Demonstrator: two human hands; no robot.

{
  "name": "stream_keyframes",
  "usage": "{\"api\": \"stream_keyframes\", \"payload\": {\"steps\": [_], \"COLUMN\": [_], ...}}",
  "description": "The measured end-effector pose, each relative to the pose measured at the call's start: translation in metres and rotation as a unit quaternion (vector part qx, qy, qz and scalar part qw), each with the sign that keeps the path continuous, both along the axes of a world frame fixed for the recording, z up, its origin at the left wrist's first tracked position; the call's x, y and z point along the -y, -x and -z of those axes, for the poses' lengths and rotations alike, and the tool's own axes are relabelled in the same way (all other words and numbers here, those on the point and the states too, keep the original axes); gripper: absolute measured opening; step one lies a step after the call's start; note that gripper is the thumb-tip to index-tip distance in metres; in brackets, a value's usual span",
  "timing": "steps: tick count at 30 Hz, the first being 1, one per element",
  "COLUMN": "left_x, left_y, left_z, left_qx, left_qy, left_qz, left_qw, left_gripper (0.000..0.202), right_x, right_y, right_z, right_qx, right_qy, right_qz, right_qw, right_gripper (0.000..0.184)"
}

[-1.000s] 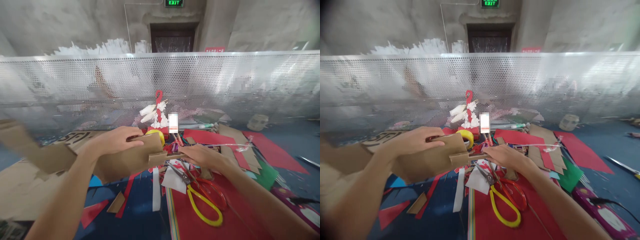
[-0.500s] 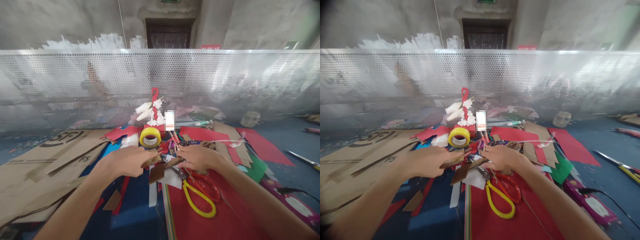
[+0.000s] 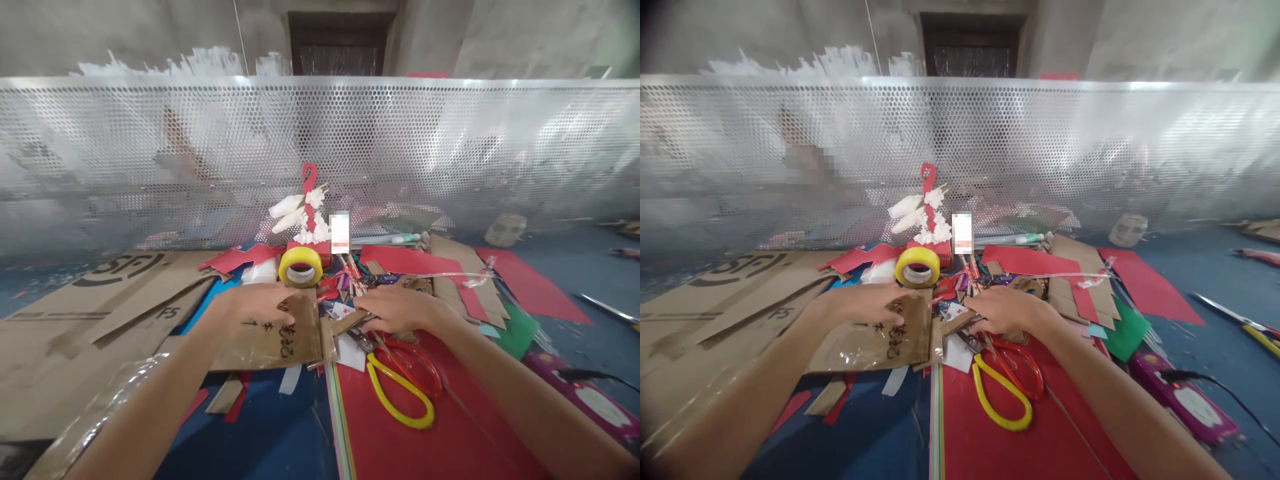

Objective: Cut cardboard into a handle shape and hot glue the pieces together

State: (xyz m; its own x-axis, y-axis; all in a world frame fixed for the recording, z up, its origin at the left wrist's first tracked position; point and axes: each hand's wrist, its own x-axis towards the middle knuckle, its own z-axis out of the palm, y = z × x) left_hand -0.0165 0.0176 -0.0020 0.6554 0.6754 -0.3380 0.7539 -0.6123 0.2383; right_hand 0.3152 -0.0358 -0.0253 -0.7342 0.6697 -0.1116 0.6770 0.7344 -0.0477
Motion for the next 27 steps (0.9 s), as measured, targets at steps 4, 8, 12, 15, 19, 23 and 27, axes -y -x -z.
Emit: {"api": "stream_keyframes", "payload": {"steps": [4, 8, 12, 15, 19, 23, 27], "left_x": [-0.023, -0.030, -0.029, -0.026, -0.023, -0.025, -0.027], "left_y": [0.010, 0.012, 0.011, 0.012, 0.014, 0.018, 0.019], "left_z": [0.022, 0.030, 0.022, 0.009, -0.002, 0.003, 0.008], "left_qx": [-0.020, 0.027, 0.054, 0.054, 0.063, 0.066, 0.063], "left_qy": [-0.033, -0.042, -0.032, -0.027, -0.029, -0.028, -0.021], "left_qz": [-0.049, -0.039, -0.060, -0.088, -0.091, -0.086, -0.076], "left_qw": [0.998, 0.998, 0.996, 0.994, 0.993, 0.994, 0.995], "left_gripper": [0.075, 0.074, 0.074, 0.076, 0.080, 0.082, 0.083], "right_x": [0.002, 0.005, 0.008, 0.009, 0.010, 0.010, 0.009], "right_y": [0.002, 0.008, 0.014, 0.019, 0.022, 0.020, 0.017], "right_z": [0.002, 0.003, 0.005, 0.005, 0.004, 0.003, 0.001], "right_qx": [0.007, 0.013, -0.006, -0.014, -0.023, -0.029, -0.031], "right_qy": [0.005, 0.003, -0.031, -0.063, -0.077, -0.055, -0.032], "right_qz": [0.005, 0.004, -0.007, -0.018, -0.024, -0.032, -0.033], "right_qw": [1.000, 1.000, 0.999, 0.998, 0.996, 0.998, 0.998], "right_gripper": [0.038, 0.036, 0.034, 0.031, 0.030, 0.029, 0.033]}}
